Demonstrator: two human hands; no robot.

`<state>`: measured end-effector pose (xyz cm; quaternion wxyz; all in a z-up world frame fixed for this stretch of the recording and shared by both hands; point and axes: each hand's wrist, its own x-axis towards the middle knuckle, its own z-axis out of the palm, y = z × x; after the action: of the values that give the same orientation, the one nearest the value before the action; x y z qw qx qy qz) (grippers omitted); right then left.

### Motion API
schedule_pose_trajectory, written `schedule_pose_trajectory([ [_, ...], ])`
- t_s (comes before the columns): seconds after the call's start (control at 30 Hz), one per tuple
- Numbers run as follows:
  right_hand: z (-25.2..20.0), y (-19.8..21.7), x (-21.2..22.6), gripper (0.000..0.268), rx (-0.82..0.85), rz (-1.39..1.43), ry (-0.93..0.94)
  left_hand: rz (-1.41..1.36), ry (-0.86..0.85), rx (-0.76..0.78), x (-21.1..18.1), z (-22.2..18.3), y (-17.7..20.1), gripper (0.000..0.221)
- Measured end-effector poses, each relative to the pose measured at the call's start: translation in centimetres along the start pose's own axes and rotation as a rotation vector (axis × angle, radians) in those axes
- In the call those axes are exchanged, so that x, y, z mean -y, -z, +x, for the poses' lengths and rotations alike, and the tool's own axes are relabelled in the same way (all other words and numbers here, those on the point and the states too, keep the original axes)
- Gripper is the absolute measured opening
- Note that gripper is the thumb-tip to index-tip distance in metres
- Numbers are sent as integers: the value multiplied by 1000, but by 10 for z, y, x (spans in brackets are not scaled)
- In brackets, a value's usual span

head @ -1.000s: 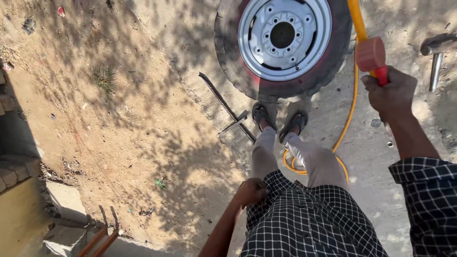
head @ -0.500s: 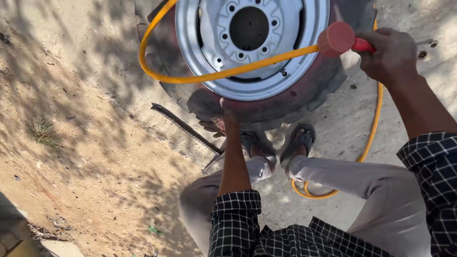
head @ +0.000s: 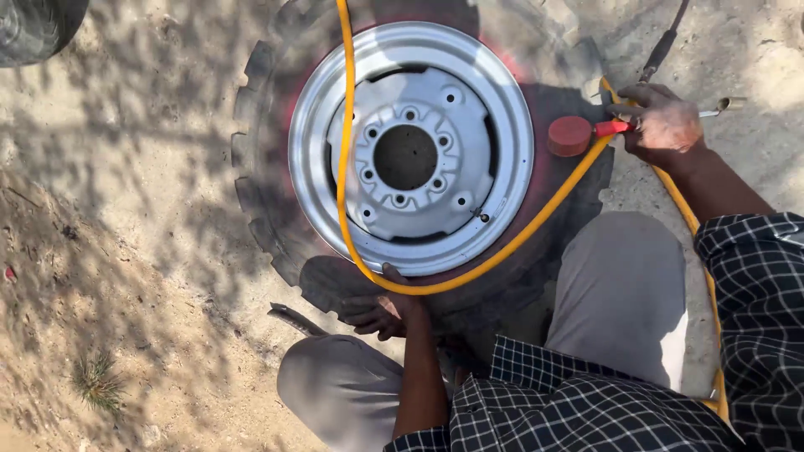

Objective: Repairing a tire by checking for leaks and using tools on the rim.

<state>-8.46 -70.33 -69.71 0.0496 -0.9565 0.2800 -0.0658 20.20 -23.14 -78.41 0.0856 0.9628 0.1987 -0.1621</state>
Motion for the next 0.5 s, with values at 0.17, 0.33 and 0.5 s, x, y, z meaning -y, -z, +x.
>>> schedule_pose_trajectory([
  [0.17,-75,15,18,32,-112,27,-380,-194,-128,254,23,30,-31,107],
  [0.33,-199,-46,-13,35,-111,324,-1021,-99,-6,19,-13,-19,38,112],
  [0.5,-269,-127,-39,23,-13,118,-1080,-375,-126,367,-27,13,-34,104],
])
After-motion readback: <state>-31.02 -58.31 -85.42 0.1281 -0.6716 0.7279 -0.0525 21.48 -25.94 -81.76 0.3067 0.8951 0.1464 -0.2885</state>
